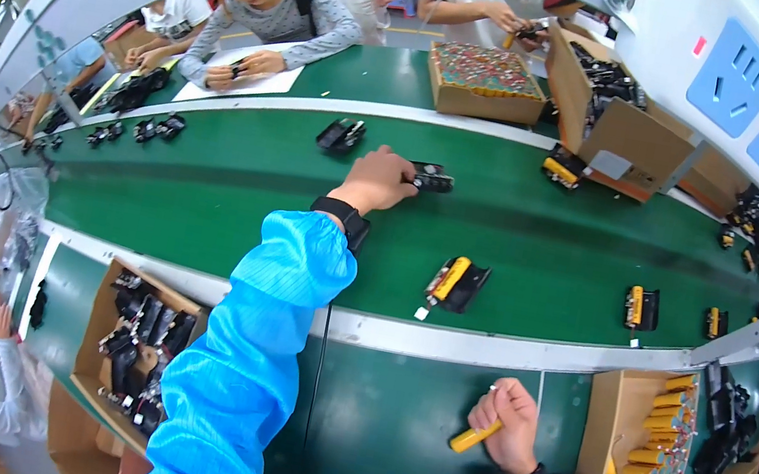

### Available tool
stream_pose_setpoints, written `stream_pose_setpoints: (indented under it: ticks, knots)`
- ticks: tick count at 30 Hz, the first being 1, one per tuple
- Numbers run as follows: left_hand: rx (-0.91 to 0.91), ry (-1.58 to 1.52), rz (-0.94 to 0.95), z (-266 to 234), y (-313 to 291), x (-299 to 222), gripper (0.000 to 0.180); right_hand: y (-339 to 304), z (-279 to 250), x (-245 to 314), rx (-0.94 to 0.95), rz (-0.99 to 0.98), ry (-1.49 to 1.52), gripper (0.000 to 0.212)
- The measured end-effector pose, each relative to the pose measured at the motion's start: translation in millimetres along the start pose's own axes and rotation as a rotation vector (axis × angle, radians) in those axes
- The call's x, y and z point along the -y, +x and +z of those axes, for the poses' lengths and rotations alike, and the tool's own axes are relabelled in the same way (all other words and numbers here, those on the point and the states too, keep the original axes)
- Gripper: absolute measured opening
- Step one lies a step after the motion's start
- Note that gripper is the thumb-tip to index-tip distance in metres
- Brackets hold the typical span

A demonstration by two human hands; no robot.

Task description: The person picks up a battery and a plastic housing by hand, fits the battery into the housing, and connects the wires before placing the unit on the conveyor belt.

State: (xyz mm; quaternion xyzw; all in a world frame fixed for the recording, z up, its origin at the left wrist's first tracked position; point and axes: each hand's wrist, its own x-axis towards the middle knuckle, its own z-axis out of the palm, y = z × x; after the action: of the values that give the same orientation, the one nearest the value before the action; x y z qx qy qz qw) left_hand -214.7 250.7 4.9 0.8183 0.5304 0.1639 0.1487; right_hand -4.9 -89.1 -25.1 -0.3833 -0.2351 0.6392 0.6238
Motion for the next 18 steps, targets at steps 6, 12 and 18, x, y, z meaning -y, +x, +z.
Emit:
stream_pose_setpoints:
  ticks: [6, 12, 18]
  knots:
    - [0.059, -0.046, 0.353, -49, -113, -16, 0.023, -7, -6, -1, 0.137, 0.071, -0.11, 0.014]
    - [0.308, -0.111, 0.449, -54, -205, -9, 0.022, -1, -15, -9, 0.22, 0.074, -0.066, 0.012]
    - [0.287, -0.162, 0.471, -36, -238, -17, 0.018, -1, 2, -8, 0.181, 0.072, -0.13, 0.011]
